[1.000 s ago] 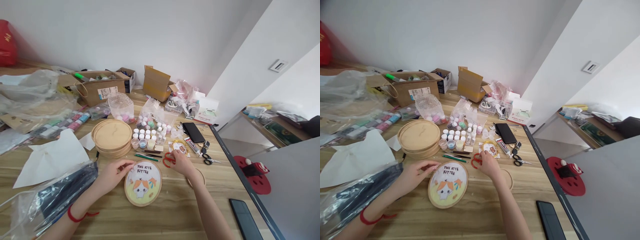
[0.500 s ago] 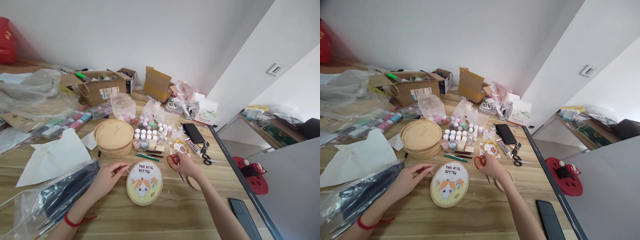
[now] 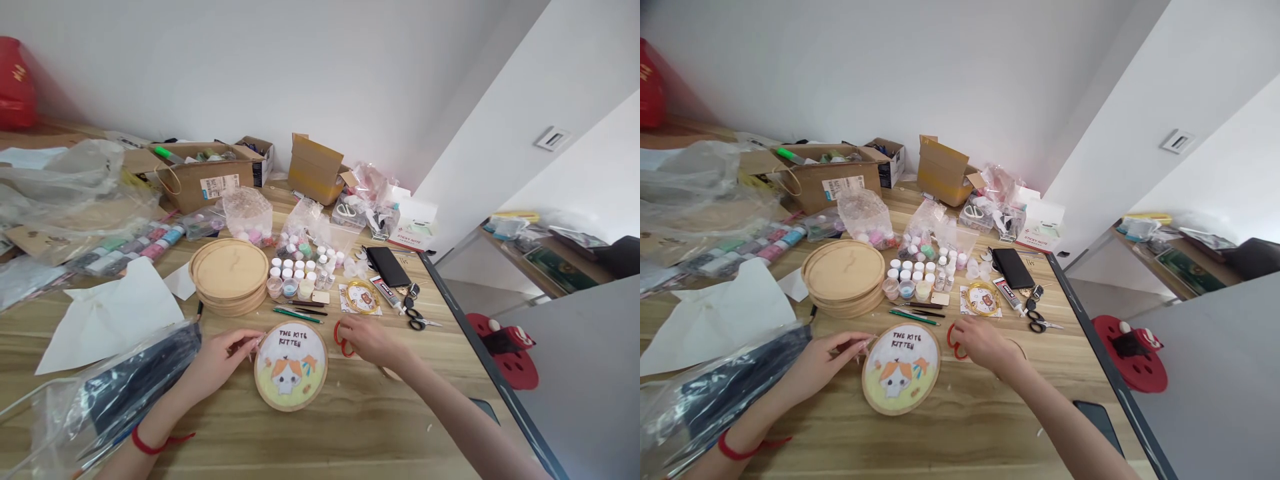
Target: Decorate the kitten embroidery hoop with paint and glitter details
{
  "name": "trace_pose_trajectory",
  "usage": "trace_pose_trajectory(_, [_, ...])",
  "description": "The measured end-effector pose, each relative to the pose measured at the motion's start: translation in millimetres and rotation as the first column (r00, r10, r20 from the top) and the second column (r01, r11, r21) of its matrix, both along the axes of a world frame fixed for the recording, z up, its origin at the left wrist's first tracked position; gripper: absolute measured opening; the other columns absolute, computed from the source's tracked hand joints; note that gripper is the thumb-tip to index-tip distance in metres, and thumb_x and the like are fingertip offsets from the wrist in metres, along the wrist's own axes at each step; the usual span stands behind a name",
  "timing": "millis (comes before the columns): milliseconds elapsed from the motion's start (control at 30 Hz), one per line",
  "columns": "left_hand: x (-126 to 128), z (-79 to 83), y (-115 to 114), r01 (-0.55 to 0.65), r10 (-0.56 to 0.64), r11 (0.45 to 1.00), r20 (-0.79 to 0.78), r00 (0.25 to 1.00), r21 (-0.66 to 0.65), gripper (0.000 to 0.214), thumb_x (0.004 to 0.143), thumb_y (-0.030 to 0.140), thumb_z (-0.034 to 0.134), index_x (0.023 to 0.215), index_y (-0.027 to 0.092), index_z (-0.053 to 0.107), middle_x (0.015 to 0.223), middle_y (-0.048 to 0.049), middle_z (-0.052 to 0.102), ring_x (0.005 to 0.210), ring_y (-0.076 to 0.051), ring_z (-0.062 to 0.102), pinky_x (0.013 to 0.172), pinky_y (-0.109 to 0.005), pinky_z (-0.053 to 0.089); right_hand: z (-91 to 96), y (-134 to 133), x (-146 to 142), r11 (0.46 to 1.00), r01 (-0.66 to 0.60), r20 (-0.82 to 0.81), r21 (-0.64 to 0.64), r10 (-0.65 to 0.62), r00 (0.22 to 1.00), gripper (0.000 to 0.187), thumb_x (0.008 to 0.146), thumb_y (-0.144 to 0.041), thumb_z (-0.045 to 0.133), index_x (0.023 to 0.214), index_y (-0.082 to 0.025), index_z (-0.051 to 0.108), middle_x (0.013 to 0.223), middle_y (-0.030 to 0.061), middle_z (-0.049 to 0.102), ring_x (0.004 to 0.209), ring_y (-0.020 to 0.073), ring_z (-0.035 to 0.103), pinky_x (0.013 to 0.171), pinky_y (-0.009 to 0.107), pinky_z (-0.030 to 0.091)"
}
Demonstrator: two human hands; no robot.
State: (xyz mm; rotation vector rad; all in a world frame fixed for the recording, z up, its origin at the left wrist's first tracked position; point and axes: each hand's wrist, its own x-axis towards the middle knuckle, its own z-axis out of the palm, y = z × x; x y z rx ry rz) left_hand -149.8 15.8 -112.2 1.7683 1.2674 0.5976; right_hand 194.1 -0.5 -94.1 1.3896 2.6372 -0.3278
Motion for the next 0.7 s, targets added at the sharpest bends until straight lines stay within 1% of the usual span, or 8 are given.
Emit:
trace_pose_trajectory(100, [-1.7, -1.8, 0.9, 0.008, -0.008, 1.000, -0.003, 1.000, -0.002, 0.039, 0.086, 0.050, 0.050, 0.102, 0.023, 0.073, 0.087, -0.0032, 0.077, 0.076, -0.021, 0.071, 0.075, -0.031, 0.057, -7.3, -2.2, -0.7, 0.992, -0.120, 0.053, -0.042, 0.123, 0.991, 0.027, 0.079, 0.000, 0.051, 0.093, -0.017, 0.066, 0.103, 0.0109, 0.065, 0.094, 0.0224, 0.059, 0.077, 0.030, 0.044])
trace_pose_trajectory(200, [-3.1, -3.1, 1.6, 0.001, -0.001, 1.000, -0.005, 1.000, -0.014, 0.038, 0.086, 0.049, 0.051, 0.102, 0.023, 0.073, 0.087, -0.0027, 0.077, 0.076, -0.020, 0.071, 0.075, -0.031, 0.057, 0.2, -2.7, 6.9, 0.993, -0.065, -0.068, -0.100, 0.058, 0.996, 0.032, 0.077, 0.000, 0.053, 0.097, -0.020, 0.069, 0.107, 0.0092, 0.066, 0.096, 0.0215, 0.061, 0.080, 0.030, 0.046])
trace_pose_trajectory(267, [-3.7, -4.7, 2.0, 0.001, -0.001, 1.000, -0.011, 1.000, -0.020, 0.037, 0.086, 0.049, 0.051, 0.102, 0.023, 0.073, 0.087, -0.0024, 0.077, 0.076, -0.020, 0.071, 0.076, -0.031, 0.057, 9.8, 3.8, 16.3, 0.992, 0.036, -0.193, -0.123, -0.059, 0.979, 0.032, 0.078, -0.005, 0.055, 0.101, -0.022, 0.070, 0.110, 0.0075, 0.067, 0.098, 0.0206, 0.063, 0.083, 0.029, 0.047])
trace_pose_trajectory(333, [-4.2, -7.2, 2.7, 0.009, -0.009, 1.000, -0.018, 1.000, -0.021, 0.037, 0.086, 0.048, 0.051, 0.103, 0.023, 0.073, 0.087, -0.0024, 0.077, 0.077, -0.020, 0.071, 0.076, -0.031, 0.056, 16.9, 17.8, 28.1, 0.972, 0.216, -0.248, -0.097, -0.234, 0.940, 0.029, 0.081, -0.011, 0.056, 0.104, -0.023, 0.070, 0.109, 0.0065, 0.069, 0.097, 0.0202, 0.064, 0.084, 0.029, 0.047])
trace_pose_trajectory(400, [-5.0, -10.0, 3.6, 0.018, -0.018, 1.000, -0.020, 1.000, -0.025, 0.037, 0.087, 0.047, 0.051, 0.104, 0.023, 0.072, 0.087, -0.0026, 0.077, 0.077, -0.020, 0.071, 0.077, -0.031, 0.056, 17.6, 37.0, 40.1, 0.875, 0.483, -0.176, 0.003, -0.475, 0.862, 0.028, 0.083, -0.013, 0.054, 0.103, -0.021, 0.071, 0.103, 0.0071, 0.072, 0.091, 0.0201, 0.066, 0.082, 0.028, 0.047])
trace_pose_trajectory(433, [-5.5, -11.3, 4.1, 0.020, -0.020, 0.999, -0.020, 1.000, -0.029, 0.037, 0.087, 0.047, 0.051, 0.104, 0.023, 0.072, 0.087, -0.0026, 0.077, 0.077, -0.020, 0.071, 0.077, -0.031, 0.056, 15.3, 46.8, 45.2, 0.838, 0.544, -0.151, 0.035, -0.534, 0.832, 0.028, 0.084, -0.014, 0.052, 0.105, -0.018, 0.071, 0.105, 0.0099, 0.072, 0.093, 0.0221, 0.066, 0.083, 0.030, 0.046])
trace_pose_trajectory(567, [-8.8, -14.0, 6.3, 0.017, -0.017, 0.999, -0.025, 1.000, -0.037, 0.036, 0.088, 0.046, 0.050, 0.105, 0.023, 0.072, 0.088, -0.0026, 0.077, 0.079, -0.021, 0.071, 0.078, -0.031, 0.056, -3.7, 73.9, 55.1, 0.782, 0.622, -0.087, 0.046, -0.617, 0.782, 0.022, 0.078, -0.014, 0.060, 0.095, -0.014, 0.074, 0.097, 0.0141, 0.074, 0.093, 0.0264, 0.067, 0.077, 0.030, 0.045])
trace_pose_trajectory(700, [-12.1, -15.2, 7.1, 0.008, -0.010, 0.999, -0.046, 0.999, -0.035, 0.036, 0.088, 0.046, 0.051, 0.104, 0.022, 0.072, 0.092, -0.0039, 0.077, 0.082, -0.022, 0.072, 0.079, -0.032, 0.056, -20.8, 80.1, 52.9, 0.723, 0.690, -0.072, 0.030, -0.687, 0.723, 0.026, 0.071, -0.008, 0.062, 0.095, -0.010, 0.072, 0.093, 0.0150, 0.075, 0.086, 0.0251, 0.068, 0.069, 0.027, 0.044])
